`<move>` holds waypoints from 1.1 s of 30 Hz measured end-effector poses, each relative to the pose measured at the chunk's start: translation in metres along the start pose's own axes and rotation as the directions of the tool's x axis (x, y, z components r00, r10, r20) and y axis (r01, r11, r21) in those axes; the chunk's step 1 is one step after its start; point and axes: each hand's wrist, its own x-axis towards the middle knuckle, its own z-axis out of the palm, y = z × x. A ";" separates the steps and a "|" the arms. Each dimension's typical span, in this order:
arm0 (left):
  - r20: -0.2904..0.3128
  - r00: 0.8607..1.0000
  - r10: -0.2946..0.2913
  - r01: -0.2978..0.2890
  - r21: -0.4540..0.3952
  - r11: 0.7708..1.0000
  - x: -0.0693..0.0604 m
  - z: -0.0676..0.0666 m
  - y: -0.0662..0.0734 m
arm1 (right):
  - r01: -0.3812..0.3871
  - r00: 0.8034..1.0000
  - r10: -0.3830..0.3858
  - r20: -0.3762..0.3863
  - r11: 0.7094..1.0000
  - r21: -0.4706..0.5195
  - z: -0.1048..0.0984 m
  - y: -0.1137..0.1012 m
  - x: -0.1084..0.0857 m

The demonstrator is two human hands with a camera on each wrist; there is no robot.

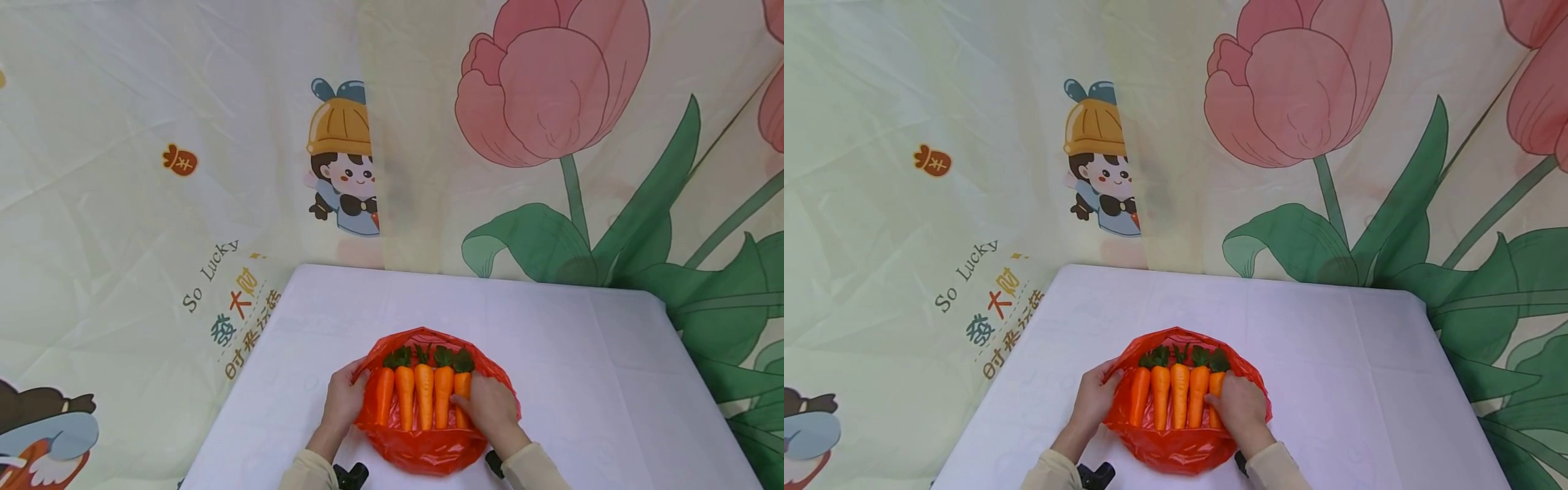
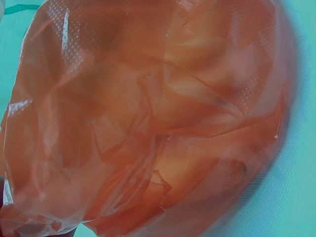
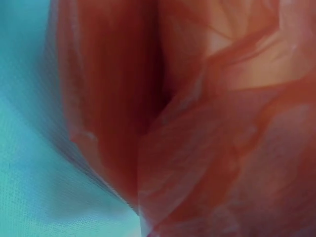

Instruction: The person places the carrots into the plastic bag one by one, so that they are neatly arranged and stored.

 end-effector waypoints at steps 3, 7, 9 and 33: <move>-0.002 1.000 0.001 -0.001 0.004 1.000 0.001 0.000 0.000 | 0.007 1.000 -0.007 -0.005 1.000 -0.012 0.001 0.001 0.001; -0.006 1.000 0.006 -0.006 0.006 1.000 0.002 0.001 -0.001 | 0.013 1.000 -0.013 -0.003 1.000 -0.024 0.002 0.003 0.003; -0.005 1.000 0.007 -0.007 0.003 1.000 0.002 0.002 -0.001 | 0.013 1.000 -0.013 0.002 1.000 -0.028 0.003 0.003 0.004; -0.023 1.000 0.006 -0.006 0.008 1.000 0.001 0.000 0.012 | 0.184 0.927 -0.195 -0.320 0.981 -0.064 -0.044 -0.004 -0.014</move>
